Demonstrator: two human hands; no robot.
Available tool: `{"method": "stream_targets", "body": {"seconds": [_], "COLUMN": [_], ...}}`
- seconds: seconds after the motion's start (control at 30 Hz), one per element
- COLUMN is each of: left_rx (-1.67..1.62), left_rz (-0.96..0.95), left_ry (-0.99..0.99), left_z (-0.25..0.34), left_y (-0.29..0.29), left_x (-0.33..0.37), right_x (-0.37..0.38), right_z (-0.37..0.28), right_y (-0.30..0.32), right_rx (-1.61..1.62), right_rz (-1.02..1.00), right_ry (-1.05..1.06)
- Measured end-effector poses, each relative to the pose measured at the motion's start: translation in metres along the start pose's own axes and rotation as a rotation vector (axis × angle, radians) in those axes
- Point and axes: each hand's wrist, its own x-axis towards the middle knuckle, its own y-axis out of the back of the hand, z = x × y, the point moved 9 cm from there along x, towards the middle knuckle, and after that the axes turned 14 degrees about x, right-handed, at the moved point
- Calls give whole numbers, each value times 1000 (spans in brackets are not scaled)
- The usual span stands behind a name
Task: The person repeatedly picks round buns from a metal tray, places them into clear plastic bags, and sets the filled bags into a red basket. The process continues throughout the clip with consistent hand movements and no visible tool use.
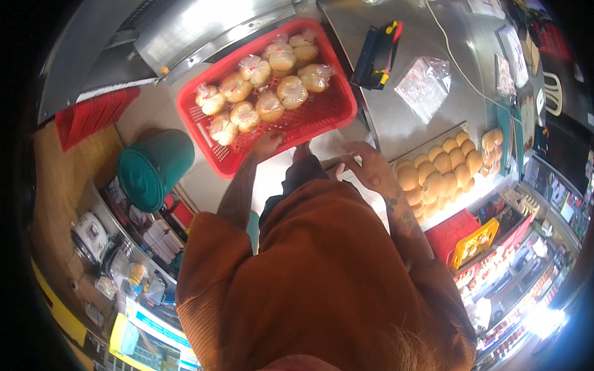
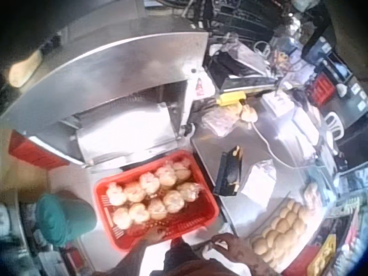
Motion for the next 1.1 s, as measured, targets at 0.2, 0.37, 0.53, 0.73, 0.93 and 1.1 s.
{"method": "stream_targets", "body": {"seconds": [0.2,0.37,0.53,0.73,0.93,1.1], "left_rx": [137,142,-18,188,628,709], "left_rz": [-26,258,281,425,285,387], "left_ry": [67,-30,-638,-873,-1029,-1096], "left_z": [2,68,266,433,456,459], "left_y": [17,-2,-52,-93,-136,-144], "left_x": [56,15,-27,63,129,129], "right_x": [17,42,65,73,64,47], "right_z": [114,191,205,196,197,194], "right_y": [67,142,163,181,199,205], "right_rx": [276,-238,-529,-611,-565,-433], "right_rz": [403,693,736,683,645,680], "right_ry": [-195,-142,-119,-139,-154,-286]}}
